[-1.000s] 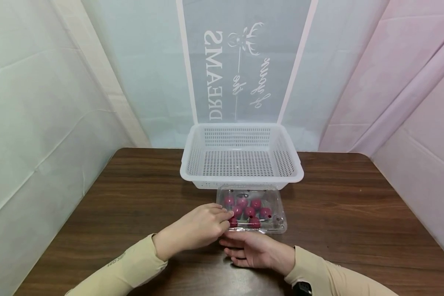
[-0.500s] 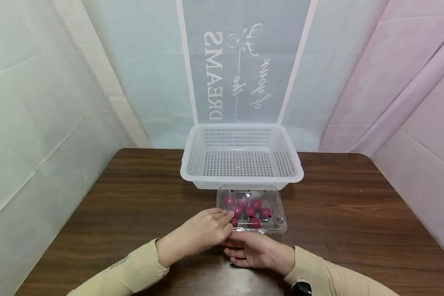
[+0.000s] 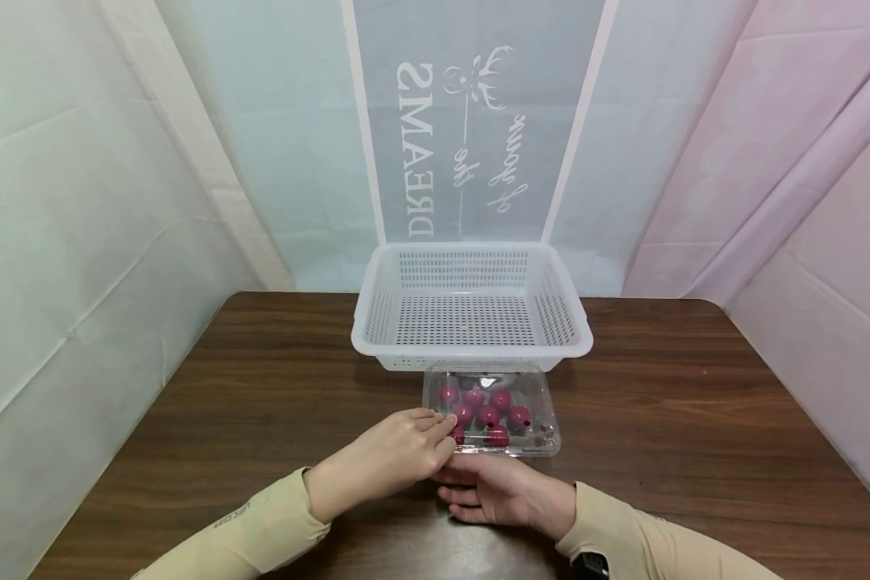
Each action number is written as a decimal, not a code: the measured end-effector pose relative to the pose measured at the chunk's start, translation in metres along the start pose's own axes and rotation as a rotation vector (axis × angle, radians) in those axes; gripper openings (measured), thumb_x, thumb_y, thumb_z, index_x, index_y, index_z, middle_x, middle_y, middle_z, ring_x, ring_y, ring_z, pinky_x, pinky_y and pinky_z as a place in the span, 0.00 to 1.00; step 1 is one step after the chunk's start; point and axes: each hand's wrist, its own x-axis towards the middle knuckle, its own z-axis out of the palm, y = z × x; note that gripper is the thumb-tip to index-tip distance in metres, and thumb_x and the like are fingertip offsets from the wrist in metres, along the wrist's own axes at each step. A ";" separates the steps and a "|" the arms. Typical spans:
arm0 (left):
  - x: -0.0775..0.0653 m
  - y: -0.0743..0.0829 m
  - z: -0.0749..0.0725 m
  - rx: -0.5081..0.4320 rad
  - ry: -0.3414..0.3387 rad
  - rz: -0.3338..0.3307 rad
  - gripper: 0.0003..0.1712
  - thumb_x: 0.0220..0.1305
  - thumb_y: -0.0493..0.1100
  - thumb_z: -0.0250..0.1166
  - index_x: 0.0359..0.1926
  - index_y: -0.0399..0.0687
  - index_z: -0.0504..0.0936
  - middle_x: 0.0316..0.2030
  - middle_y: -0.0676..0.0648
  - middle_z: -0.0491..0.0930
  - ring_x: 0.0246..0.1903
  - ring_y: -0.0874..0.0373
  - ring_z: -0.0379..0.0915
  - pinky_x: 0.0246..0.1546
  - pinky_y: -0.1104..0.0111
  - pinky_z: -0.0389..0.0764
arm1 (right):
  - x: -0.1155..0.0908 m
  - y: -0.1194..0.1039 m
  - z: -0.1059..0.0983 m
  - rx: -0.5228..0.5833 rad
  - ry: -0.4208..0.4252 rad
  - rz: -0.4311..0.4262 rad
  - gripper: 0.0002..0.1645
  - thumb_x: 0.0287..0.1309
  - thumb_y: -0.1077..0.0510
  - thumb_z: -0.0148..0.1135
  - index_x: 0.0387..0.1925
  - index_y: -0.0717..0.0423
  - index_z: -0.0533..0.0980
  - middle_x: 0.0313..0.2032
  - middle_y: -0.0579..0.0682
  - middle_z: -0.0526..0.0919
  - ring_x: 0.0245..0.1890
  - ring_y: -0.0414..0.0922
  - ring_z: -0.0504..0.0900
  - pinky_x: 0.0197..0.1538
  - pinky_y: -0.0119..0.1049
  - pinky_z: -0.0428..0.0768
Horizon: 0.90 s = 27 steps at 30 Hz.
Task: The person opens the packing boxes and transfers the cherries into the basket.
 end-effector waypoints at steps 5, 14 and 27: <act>0.002 -0.001 0.000 -0.020 0.010 -0.004 0.03 0.56 0.39 0.60 0.28 0.50 0.79 0.41 0.47 0.86 0.39 0.61 0.82 0.47 0.70 0.79 | -0.001 0.000 -0.001 0.004 -0.004 0.000 0.08 0.64 0.49 0.53 0.41 0.45 0.76 0.36 0.39 0.83 0.33 0.35 0.80 0.40 0.31 0.79; 0.002 -0.002 -0.002 -0.048 -0.014 -0.029 0.01 0.53 0.40 0.63 0.28 0.51 0.79 0.41 0.48 0.85 0.39 0.61 0.82 0.48 0.69 0.78 | -0.001 -0.001 -0.002 0.004 -0.016 0.004 0.10 0.65 0.49 0.53 0.42 0.45 0.76 0.36 0.39 0.83 0.34 0.35 0.80 0.41 0.30 0.79; 0.006 0.003 -0.002 0.006 0.104 -0.042 0.09 0.59 0.43 0.52 0.25 0.52 0.76 0.31 0.53 0.75 0.29 0.59 0.71 0.29 0.69 0.74 | -0.014 0.002 -0.016 0.014 -0.184 0.008 0.10 0.67 0.53 0.51 0.45 0.45 0.76 0.40 0.38 0.80 0.39 0.33 0.79 0.46 0.28 0.76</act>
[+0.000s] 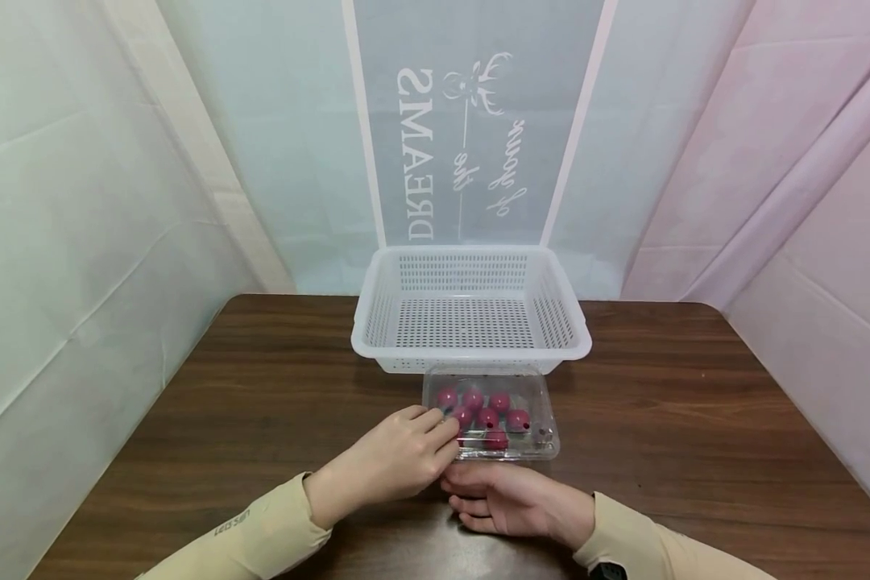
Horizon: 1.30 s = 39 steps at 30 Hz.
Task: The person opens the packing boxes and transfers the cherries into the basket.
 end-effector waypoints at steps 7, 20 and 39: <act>0.014 0.004 0.002 0.062 0.102 -0.001 0.15 0.64 0.38 0.43 0.29 0.52 0.76 0.31 0.54 0.75 0.31 0.60 0.71 0.31 0.70 0.72 | -0.015 0.001 -0.017 -0.021 -0.084 0.018 0.19 0.67 0.57 0.50 0.58 0.53 0.68 0.42 0.38 0.78 0.40 0.31 0.77 0.48 0.26 0.75; 0.062 0.022 -0.001 0.032 0.149 0.049 0.14 0.65 0.40 0.46 0.27 0.56 0.76 0.29 0.58 0.76 0.32 0.63 0.71 0.32 0.72 0.70 | -0.052 -0.005 -0.049 -0.088 -0.090 -0.024 0.11 0.69 0.57 0.48 0.46 0.47 0.75 0.43 0.39 0.80 0.42 0.33 0.79 0.48 0.28 0.76; 0.094 0.047 0.018 0.064 -0.039 -0.032 0.10 0.64 0.43 0.53 0.37 0.60 0.80 0.30 0.60 0.76 0.28 0.63 0.71 0.29 0.73 0.69 | -0.087 -0.025 -0.092 -0.177 -0.023 -0.150 0.17 0.72 0.56 0.40 0.46 0.45 0.77 0.44 0.40 0.81 0.45 0.34 0.79 0.50 0.30 0.76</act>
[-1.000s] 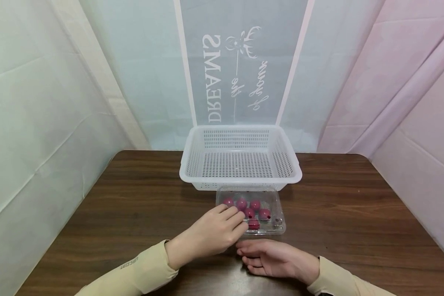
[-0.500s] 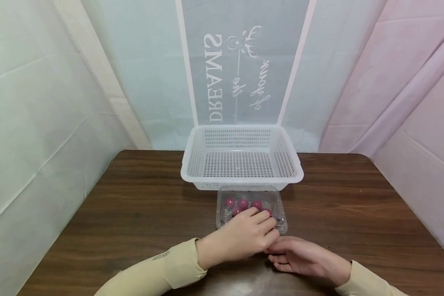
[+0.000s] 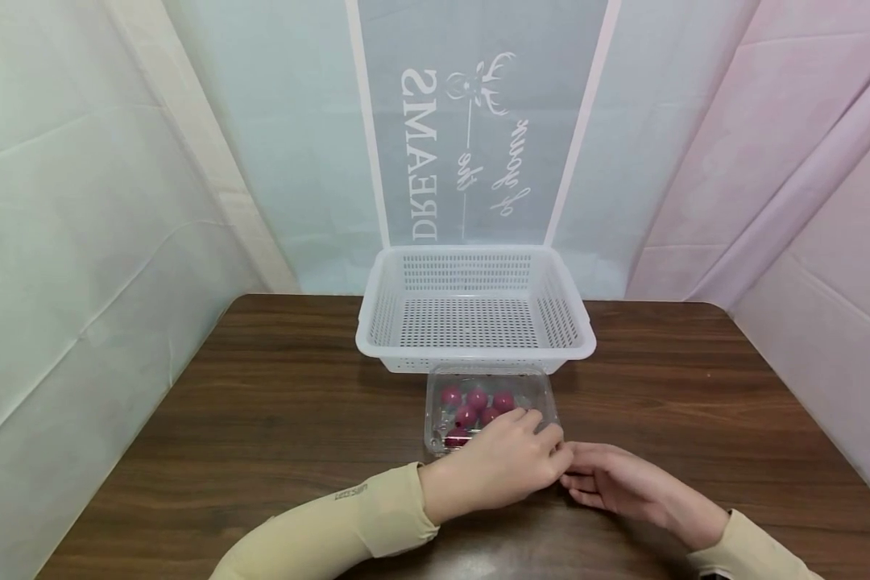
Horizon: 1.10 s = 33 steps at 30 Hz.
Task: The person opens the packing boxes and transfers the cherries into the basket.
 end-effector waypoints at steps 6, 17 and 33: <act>0.005 0.003 0.002 0.036 -0.038 0.000 0.10 0.65 0.43 0.53 0.34 0.62 0.80 0.29 0.59 0.74 0.27 0.62 0.70 0.28 0.73 0.71 | -0.001 -0.003 -0.008 0.022 -0.073 -0.023 0.20 0.72 0.60 0.38 0.52 0.47 0.76 0.49 0.40 0.80 0.51 0.37 0.77 0.57 0.35 0.74; 0.014 0.008 0.005 0.079 -0.058 0.004 0.11 0.64 0.45 0.55 0.36 0.64 0.83 0.30 0.59 0.75 0.26 0.62 0.70 0.25 0.72 0.72 | 0.003 -0.002 -0.006 0.031 -0.096 -0.036 0.19 0.71 0.62 0.38 0.53 0.49 0.73 0.50 0.43 0.80 0.54 0.40 0.77 0.60 0.39 0.73; 0.024 0.015 0.001 0.076 -0.078 -0.014 0.11 0.63 0.44 0.56 0.26 0.62 0.81 0.22 0.60 0.73 0.21 0.64 0.67 0.17 0.76 0.66 | 0.003 -0.003 -0.008 0.030 -0.108 -0.033 0.20 0.71 0.62 0.37 0.52 0.44 0.74 0.47 0.40 0.81 0.52 0.37 0.78 0.58 0.38 0.74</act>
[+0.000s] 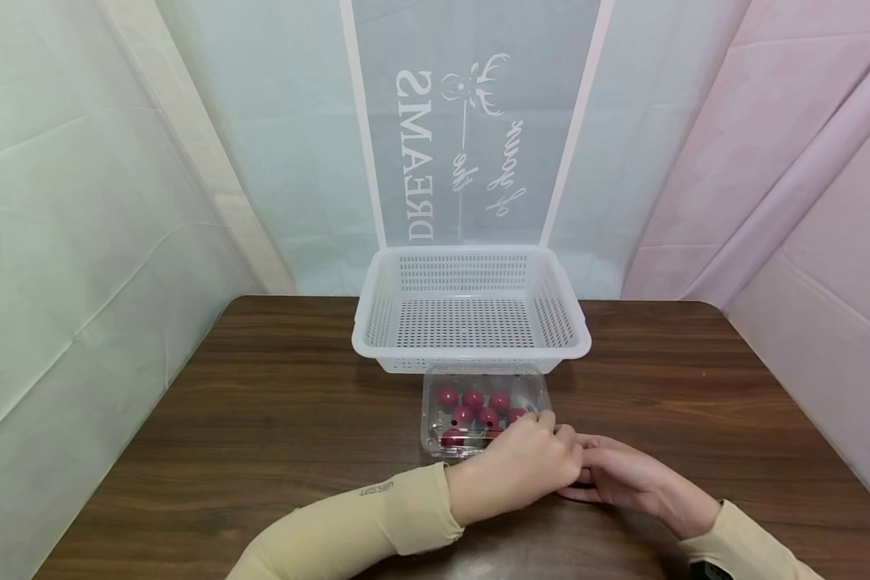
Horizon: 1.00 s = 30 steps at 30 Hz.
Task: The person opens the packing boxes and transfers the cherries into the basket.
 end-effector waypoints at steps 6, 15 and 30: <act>0.003 0.004 0.001 0.022 -0.020 0.026 0.12 0.62 0.42 0.54 0.25 0.60 0.80 0.20 0.60 0.72 0.18 0.65 0.66 0.16 0.77 0.66 | 0.001 0.000 0.001 0.002 0.011 -0.002 0.19 0.70 0.62 0.38 0.49 0.45 0.74 0.44 0.40 0.81 0.49 0.36 0.79 0.56 0.36 0.76; 0.006 0.006 0.002 0.033 -0.030 0.018 0.11 0.58 0.41 0.55 0.26 0.60 0.81 0.18 0.60 0.69 0.17 0.67 0.67 0.14 0.76 0.67 | 0.000 0.000 0.003 -0.001 0.031 -0.005 0.19 0.69 0.63 0.38 0.44 0.45 0.76 0.43 0.39 0.81 0.47 0.36 0.79 0.54 0.35 0.76; 0.008 0.008 0.002 0.000 -0.085 -0.028 0.06 0.54 0.43 0.59 0.27 0.60 0.80 0.19 0.59 0.71 0.17 0.68 0.68 0.13 0.76 0.67 | -0.001 -0.001 0.005 -0.045 0.066 0.004 0.18 0.67 0.63 0.40 0.43 0.47 0.76 0.40 0.38 0.81 0.45 0.34 0.78 0.54 0.35 0.76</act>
